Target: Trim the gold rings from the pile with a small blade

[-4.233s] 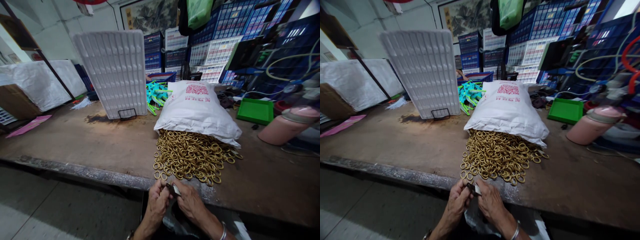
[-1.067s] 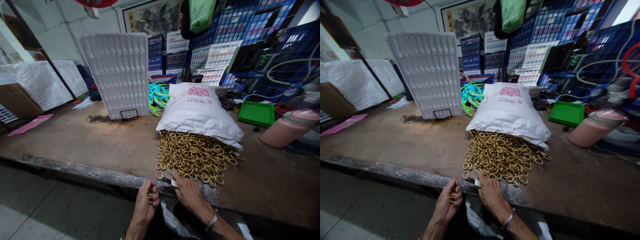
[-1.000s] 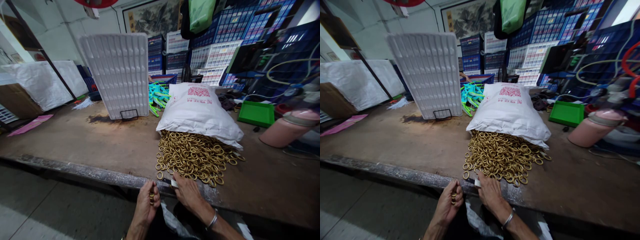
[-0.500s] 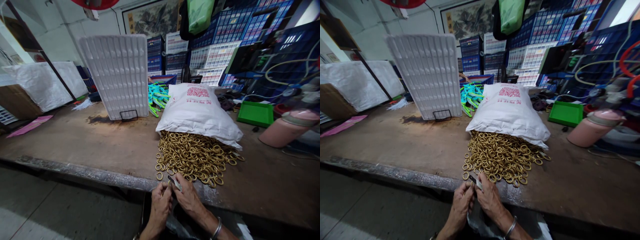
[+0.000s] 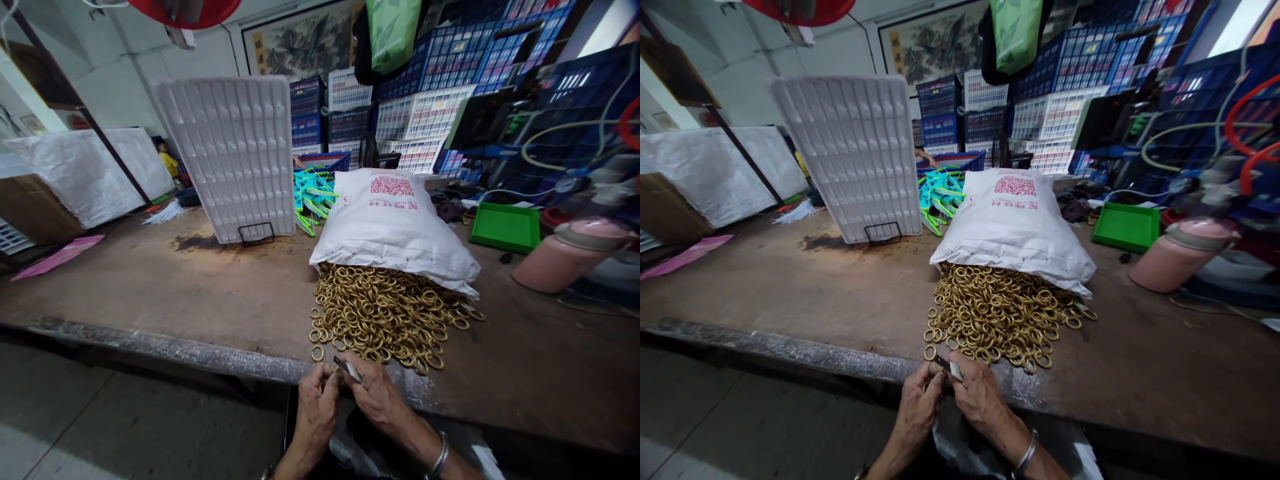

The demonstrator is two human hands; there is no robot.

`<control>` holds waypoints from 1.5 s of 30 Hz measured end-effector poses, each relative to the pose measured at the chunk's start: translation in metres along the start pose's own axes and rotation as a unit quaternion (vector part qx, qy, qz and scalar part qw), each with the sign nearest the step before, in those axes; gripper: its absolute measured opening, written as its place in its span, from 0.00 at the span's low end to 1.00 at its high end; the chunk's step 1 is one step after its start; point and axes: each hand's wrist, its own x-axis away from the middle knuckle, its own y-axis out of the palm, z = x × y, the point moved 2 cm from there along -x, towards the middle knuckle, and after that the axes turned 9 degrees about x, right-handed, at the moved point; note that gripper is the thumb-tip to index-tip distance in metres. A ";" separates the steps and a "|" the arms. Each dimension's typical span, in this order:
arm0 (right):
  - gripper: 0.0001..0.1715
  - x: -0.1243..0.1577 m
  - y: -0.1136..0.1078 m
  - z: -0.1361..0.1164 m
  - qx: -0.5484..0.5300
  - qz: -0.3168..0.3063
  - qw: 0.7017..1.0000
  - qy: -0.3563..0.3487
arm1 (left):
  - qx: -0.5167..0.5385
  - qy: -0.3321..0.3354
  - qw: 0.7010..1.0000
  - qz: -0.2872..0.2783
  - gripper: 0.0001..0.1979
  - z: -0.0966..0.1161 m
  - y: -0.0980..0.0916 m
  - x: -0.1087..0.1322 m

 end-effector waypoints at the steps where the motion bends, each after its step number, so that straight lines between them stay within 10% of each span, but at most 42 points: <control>1: 0.11 0.000 0.000 -0.001 -0.015 0.002 1.000 0.005 | 0.010 -0.016 1.000 -0.001 0.17 0.000 0.000 0.000; 10: 0.19 -0.003 -0.004 -0.008 -0.196 -0.006 0.976 0.095 | 0.223 -0.141 0.963 -0.052 0.17 0.006 0.009 0.007; 19: 0.17 -0.006 -0.004 -0.005 -0.134 -0.023 0.988 0.074 | 0.028 -0.084 0.995 -0.038 0.20 0.009 0.005 0.004; 30: 0.18 -0.005 0.003 -0.001 -0.215 -0.026 0.971 0.104 | 0.186 -0.137 0.970 -0.080 0.16 0.000 0.007 0.009; 45: 0.18 0.010 0.007 0.004 0.174 -0.061 0.983 0.018 | 0.086 -0.107 0.990 -0.038 0.18 0.004 0.003 0.009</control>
